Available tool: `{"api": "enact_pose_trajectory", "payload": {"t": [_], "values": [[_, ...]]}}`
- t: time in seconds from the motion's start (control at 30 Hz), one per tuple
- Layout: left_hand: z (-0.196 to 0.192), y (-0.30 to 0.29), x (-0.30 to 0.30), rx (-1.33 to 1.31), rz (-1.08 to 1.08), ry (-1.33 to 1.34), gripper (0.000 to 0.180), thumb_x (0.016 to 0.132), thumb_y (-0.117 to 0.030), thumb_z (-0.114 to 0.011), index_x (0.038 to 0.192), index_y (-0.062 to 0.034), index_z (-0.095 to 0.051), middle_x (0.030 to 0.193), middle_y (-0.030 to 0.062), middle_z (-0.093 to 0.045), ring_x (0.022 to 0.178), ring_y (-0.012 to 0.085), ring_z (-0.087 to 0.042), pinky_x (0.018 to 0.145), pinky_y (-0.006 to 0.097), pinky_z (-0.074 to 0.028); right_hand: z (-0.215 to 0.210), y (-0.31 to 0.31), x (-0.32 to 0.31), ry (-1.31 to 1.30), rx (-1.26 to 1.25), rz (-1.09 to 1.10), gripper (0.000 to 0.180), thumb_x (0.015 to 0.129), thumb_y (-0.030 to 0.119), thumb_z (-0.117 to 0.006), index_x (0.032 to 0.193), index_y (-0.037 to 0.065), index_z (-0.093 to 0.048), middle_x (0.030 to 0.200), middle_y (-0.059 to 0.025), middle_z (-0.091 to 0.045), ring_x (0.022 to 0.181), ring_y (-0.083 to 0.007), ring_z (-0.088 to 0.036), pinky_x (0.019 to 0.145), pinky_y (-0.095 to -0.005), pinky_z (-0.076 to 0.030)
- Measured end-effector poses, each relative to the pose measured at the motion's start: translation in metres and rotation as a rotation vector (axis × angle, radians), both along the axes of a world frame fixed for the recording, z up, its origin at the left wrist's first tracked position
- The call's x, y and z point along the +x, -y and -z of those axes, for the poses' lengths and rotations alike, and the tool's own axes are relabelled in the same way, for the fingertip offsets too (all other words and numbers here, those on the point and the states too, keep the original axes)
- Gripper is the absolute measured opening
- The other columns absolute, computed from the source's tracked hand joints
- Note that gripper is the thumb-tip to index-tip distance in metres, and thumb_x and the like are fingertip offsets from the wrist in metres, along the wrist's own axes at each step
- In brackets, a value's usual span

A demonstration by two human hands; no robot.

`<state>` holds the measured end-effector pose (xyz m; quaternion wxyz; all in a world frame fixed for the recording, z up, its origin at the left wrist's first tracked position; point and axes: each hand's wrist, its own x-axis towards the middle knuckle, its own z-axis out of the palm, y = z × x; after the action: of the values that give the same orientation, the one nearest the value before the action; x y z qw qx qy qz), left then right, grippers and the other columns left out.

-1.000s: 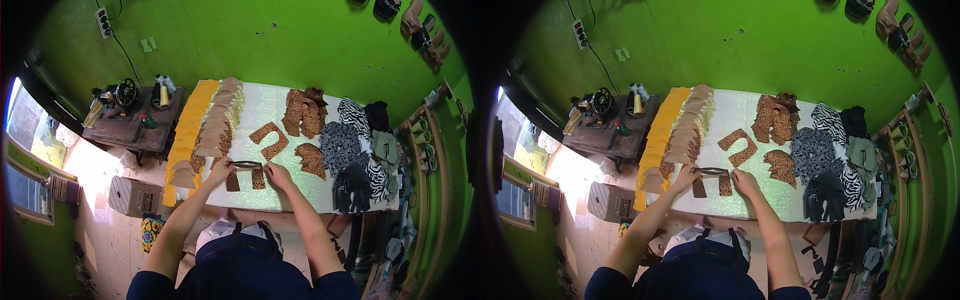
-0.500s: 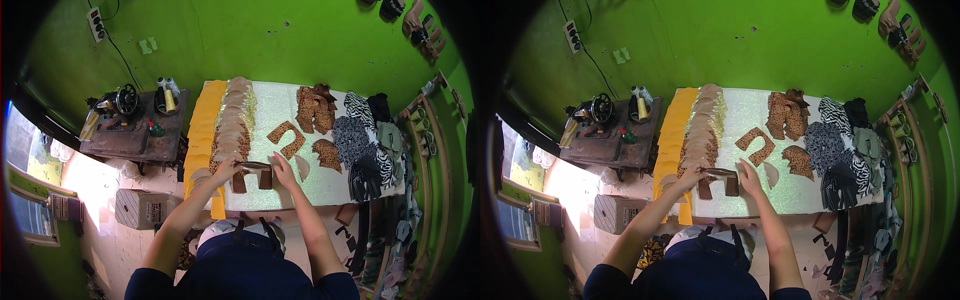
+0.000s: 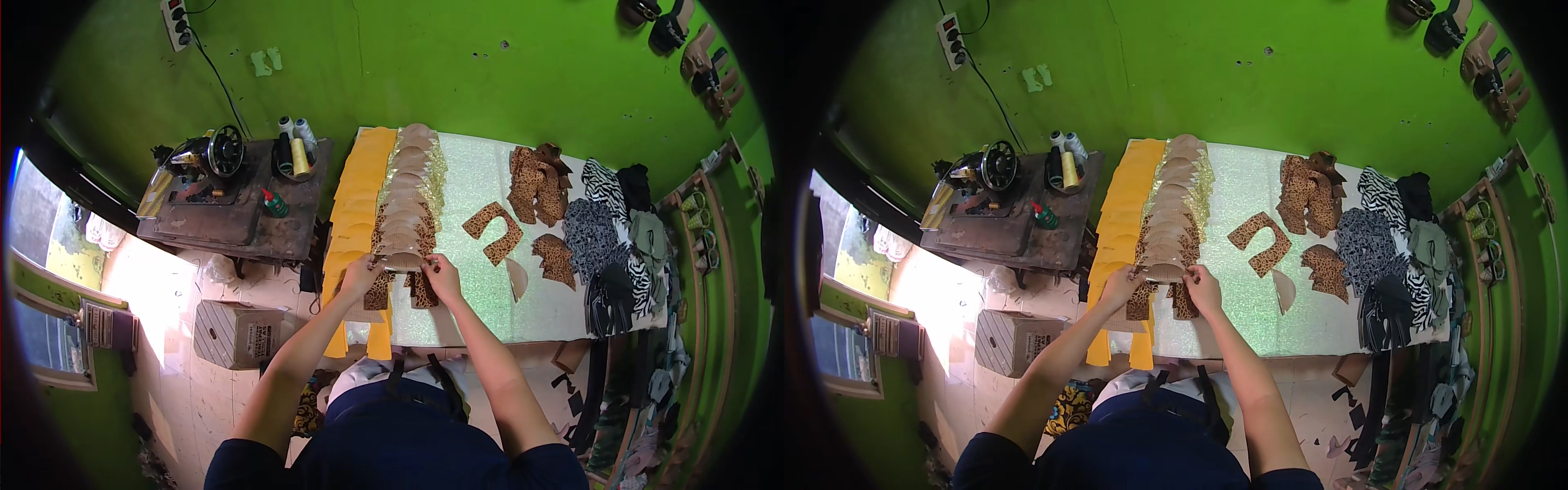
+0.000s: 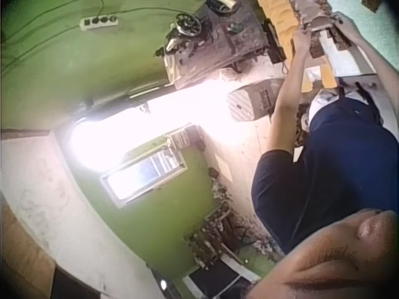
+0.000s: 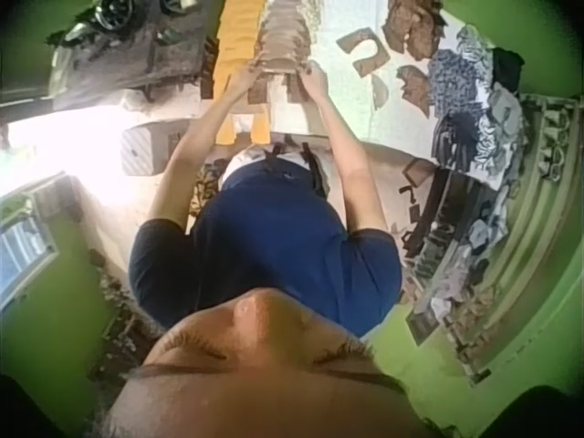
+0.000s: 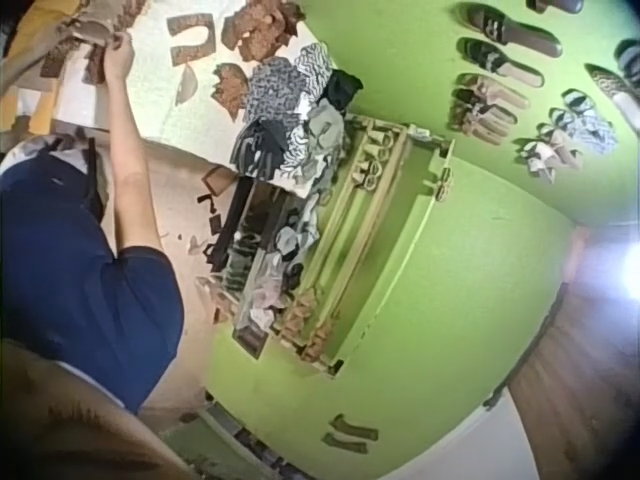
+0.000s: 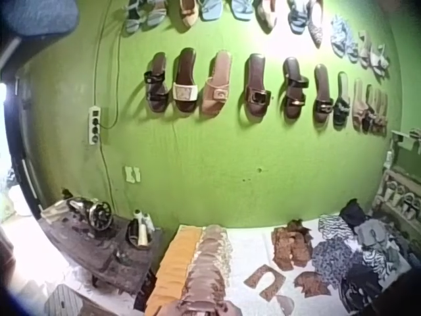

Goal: Inspecting and organizing leopard-print shoe fabric components on a workspace.

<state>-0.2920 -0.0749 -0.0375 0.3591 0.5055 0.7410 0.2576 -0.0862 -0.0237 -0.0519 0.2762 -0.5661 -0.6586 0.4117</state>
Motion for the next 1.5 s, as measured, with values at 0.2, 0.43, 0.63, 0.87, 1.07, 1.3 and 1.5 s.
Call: {"api": "enact_pose_trajectory", "payload": {"t": [0.2, 0.43, 0.63, 0.87, 1.07, 1.3, 1.5], "values": [[0.0, 0.006, 0.0, 0.109, 0.042, -0.223, 0.038, 0.077, -0.017, -0.062, 0.108, -0.0007, -0.049, 0.103, 0.0194, -0.054, 0.093, 0.0323, -0.054, 0.079, 0.039, -0.045, -0.013, 0.009, -0.019, 0.278, 0.223, -0.036, 0.035, 0.077, 0.018, -0.062, 0.108, 0.008, -0.049, 0.088, -0.0134, -0.058, 0.082, -0.0312, -0.056, 0.071, -0.037, -0.045], [-0.005, 0.014, 0.012, 0.556, 0.366, -0.768, 0.033, 0.072, -0.008, -0.054, 0.104, -0.0061, -0.052, 0.114, 0.0106, -0.048, 0.102, 0.0246, -0.047, 0.083, 0.036, -0.04, -0.007, 0.007, -0.011, 0.392, 0.666, -0.428, 0.022, 0.075, 0.006, -0.055, 0.096, 0.007, -0.055, 0.1, -0.0098, -0.053, 0.093, -0.0275, -0.05, 0.078, -0.0381, -0.041], [0.005, 0.01, 0.019, 0.422, 0.431, -0.738, 0.028, 0.071, -0.009, -0.054, 0.099, -0.0072, -0.055, 0.106, 0.0078, -0.051, 0.097, 0.024, -0.048, 0.08, 0.036, -0.04, -0.008, 0.002, -0.014, 0.403, 0.627, -0.536, 0.036, 0.074, 0.006, -0.055, 0.109, 0.012, -0.057, 0.112, -0.004, -0.052, 0.107, -0.0227, -0.046, 0.086, -0.0364, -0.036], [-0.022, -0.025, 0.068, 0.458, 0.401, -0.743, 0.02, 0.065, -0.015, -0.056, 0.084, -0.0075, -0.058, 0.093, 0.0085, -0.052, 0.087, 0.026, -0.05, 0.072, 0.038, -0.039, -0.021, -0.02, 0.034, 0.222, 0.637, -0.39, 0.03, 0.075, 0.008, -0.054, 0.105, 0.008, -0.055, 0.109, -0.0084, -0.052, 0.106, -0.0257, -0.045, 0.087, -0.0395, -0.034], [-0.023, -0.092, 0.154, 0.603, 0.445, -0.482, 0.016, 0.075, -0.01, -0.052, 0.09, -0.0075, -0.055, 0.086, 0.009, -0.052, 0.08, 0.024, -0.053, 0.07, 0.036, -0.042, -0.017, -0.059, 0.124, 0.364, 0.45, 0.312, 0.037, 0.082, 0.018, -0.051, 0.114, -0.001, -0.046, 0.109, -0.0193, -0.046, 0.106, -0.035, -0.041, 0.091, -0.0444, -0.031], [-0.016, -0.174, 0.223, 0.601, 0.534, -0.464, 0.035, 0.076, -0.007, -0.05, 0.111, -0.0087, -0.052, 0.109, 0.0097, -0.051, 0.102, 0.025, -0.05, 0.083, 0.037, -0.042, -0.007, -0.118, 0.17, 0.479, 0.305, 0.361, 0.033, 0.081, 0.026, -0.057, 0.102, -0.001, -0.057, 0.103, -0.0172, -0.052, 0.1, -0.0333, -0.045, 0.087, -0.0407, -0.036], [-0.033, -0.19, 0.235, 0.655, 0.66, -0.775, 0.027, 0.079, -0.019, -0.055, 0.105, -0.0105, -0.056, 0.111, 0.0078, -0.053, 0.108, 0.0223, -0.048, 0.1, 0.042, -0.028, -0.01, -0.125, 0.178, -0.24, 0.118, 0.075, 0.015, 0.084, 0.012, -0.053, 0.092, 0.0, -0.056, 0.085, -0.016, -0.06, 0.076, -0.0279, -0.059, 0.067, -0.0348, -0.045]]}}
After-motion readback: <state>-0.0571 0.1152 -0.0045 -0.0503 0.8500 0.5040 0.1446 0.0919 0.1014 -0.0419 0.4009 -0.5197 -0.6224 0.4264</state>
